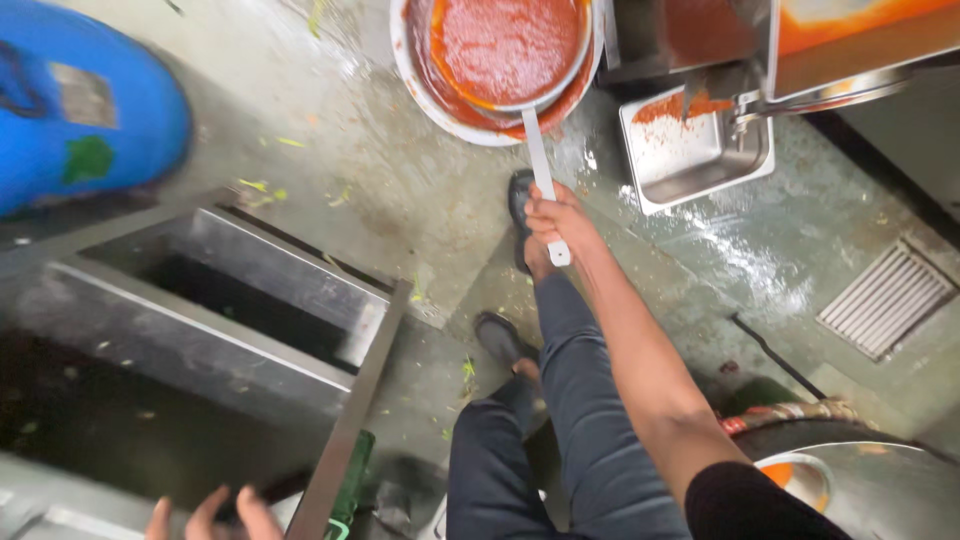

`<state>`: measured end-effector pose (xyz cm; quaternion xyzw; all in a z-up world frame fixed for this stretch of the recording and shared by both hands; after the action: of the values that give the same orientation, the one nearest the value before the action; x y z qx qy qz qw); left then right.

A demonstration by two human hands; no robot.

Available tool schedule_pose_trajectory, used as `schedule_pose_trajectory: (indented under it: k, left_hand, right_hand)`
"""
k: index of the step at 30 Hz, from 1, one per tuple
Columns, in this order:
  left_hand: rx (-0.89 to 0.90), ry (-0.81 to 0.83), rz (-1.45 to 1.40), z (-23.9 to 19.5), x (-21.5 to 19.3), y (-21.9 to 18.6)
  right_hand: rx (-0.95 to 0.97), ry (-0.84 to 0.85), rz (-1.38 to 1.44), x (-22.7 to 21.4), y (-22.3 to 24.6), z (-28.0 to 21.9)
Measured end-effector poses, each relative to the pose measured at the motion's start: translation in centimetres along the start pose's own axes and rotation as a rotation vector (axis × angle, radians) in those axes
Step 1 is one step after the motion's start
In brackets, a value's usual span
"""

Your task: The person pours a red sauce from a rectangular metal container into a white bucket using a ladle to assist. They then scoop the sauce from the bucket back into the metal container, repeating the transfer process multiple times.

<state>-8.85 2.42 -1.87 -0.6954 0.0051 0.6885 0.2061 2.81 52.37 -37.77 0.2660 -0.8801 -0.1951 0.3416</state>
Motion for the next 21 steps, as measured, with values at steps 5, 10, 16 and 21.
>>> schedule_pose_trajectory:
  k: [5,10,16,21]
  left_hand:
    - [0.043,-0.108,0.199,-1.1,-2.7,-2.0]
    - [0.022,-0.094,0.26,-0.3,-3.1,-3.9]
    - [0.048,-0.072,-0.057,-4.1,-6.1,-9.1]
    - [0.17,0.071,-0.159,-7.6,-7.5,-15.0]
  right_hand:
    - [-0.065,0.11,0.019,6.2,3.4,-7.4]
    - [-0.141,0.253,0.116,14.2,10.0,-17.5]
    - [-0.155,0.298,0.316,18.4,18.0,-28.1]
    - [-0.182,0.301,0.292,15.7,24.2,-32.5]
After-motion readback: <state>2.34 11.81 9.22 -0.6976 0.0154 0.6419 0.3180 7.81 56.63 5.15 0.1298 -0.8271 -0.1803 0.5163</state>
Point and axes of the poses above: each hand's wrist, its own z-axis towards the middle knuckle, its own x-axis out of the palm, y = z × x, the point moved 8 cm from there along z, towards the middle knuckle, and after that the axes turned 14 degrees about -z, right-handed, at the moved point
